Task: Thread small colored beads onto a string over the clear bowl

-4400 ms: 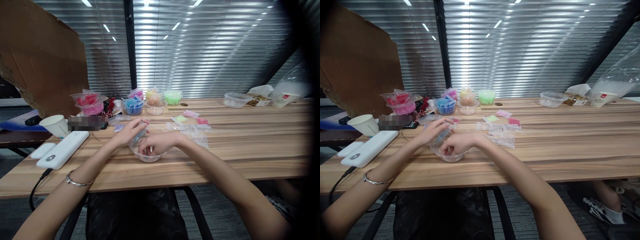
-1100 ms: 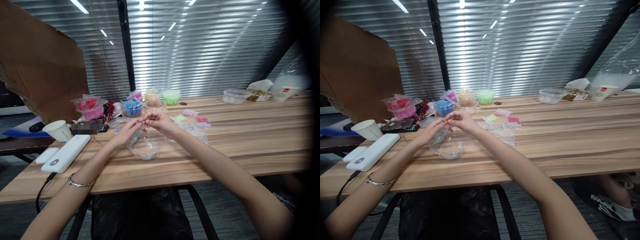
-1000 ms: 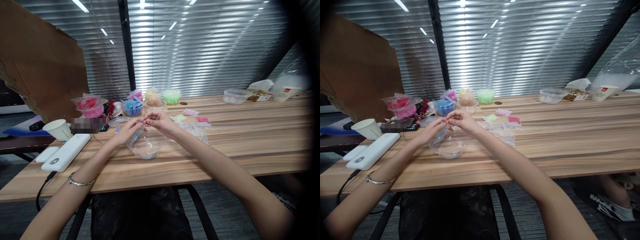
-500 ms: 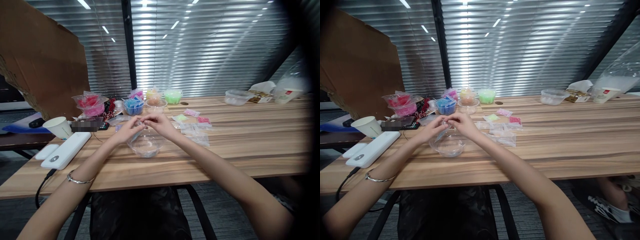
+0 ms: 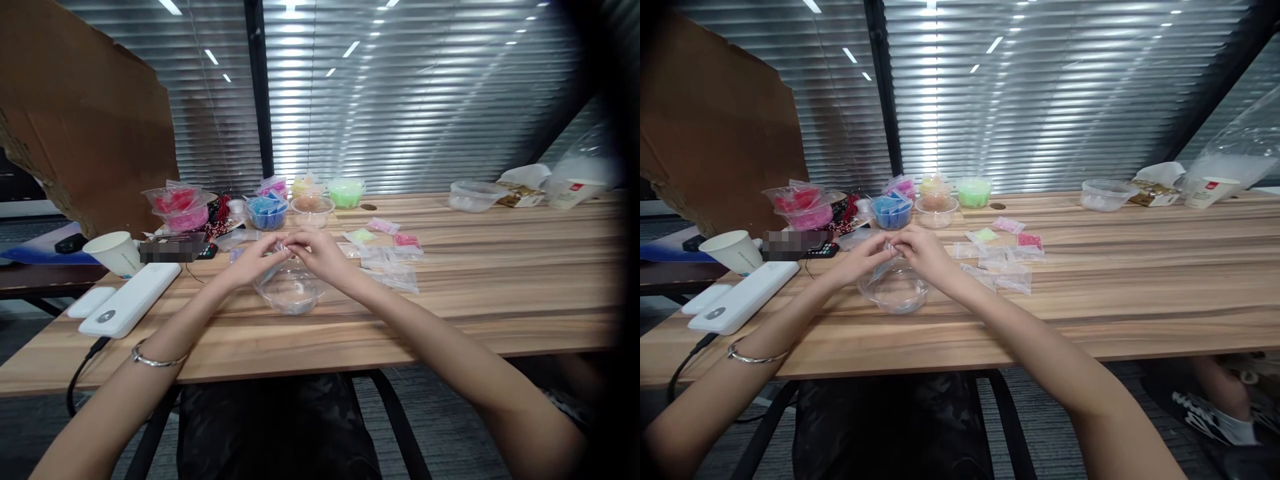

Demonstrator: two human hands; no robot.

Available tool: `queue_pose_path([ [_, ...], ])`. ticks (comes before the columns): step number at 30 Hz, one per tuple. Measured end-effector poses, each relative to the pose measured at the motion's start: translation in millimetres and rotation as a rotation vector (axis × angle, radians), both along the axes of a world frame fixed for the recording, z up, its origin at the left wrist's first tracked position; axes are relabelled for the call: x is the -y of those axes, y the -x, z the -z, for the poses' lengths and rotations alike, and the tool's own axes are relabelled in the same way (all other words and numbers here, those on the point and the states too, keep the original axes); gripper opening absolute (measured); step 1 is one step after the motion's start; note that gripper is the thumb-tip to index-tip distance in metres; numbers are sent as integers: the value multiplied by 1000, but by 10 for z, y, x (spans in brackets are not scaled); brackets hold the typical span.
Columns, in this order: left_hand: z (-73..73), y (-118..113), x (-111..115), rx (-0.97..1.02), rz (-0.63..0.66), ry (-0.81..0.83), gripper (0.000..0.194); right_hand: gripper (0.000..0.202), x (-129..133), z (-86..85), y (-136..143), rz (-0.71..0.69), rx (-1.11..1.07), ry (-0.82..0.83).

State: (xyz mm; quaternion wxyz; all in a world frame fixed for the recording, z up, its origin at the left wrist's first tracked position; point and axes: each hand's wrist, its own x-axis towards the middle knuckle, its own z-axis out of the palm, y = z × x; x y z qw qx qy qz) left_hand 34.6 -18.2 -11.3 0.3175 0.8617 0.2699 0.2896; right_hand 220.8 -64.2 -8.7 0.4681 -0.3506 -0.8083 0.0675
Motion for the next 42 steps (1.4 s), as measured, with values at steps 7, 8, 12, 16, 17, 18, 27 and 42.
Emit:
queue_pose_path([
  [7,-2,1,3,-17,-26,-2,39,21,-7,18,-5,-24,7,-6],
  [8,-4,-1,4,-22,-29,2,39,20,-6,20,-7,-27,2,5],
  [12,-14,-8,9,-42,-23,5,39,18,3,16,-12,-47,-5,40],
  [16,-33,-8,31,-53,-23,6,40,18,22,-1,-1,-50,-9,62],
  [17,-36,-8,36,-58,-28,9,40,18,28,-6,1,-47,-10,64],
  [18,-38,-7,41,-62,-31,13,39,19,33,-9,3,-44,-12,61],
  [27,-3,1,2,-26,-11,11,38,22,26,-4,3,-42,-14,26],
  [42,-11,6,8,-23,-9,26,46,23,32,5,7,-47,-52,61],
])
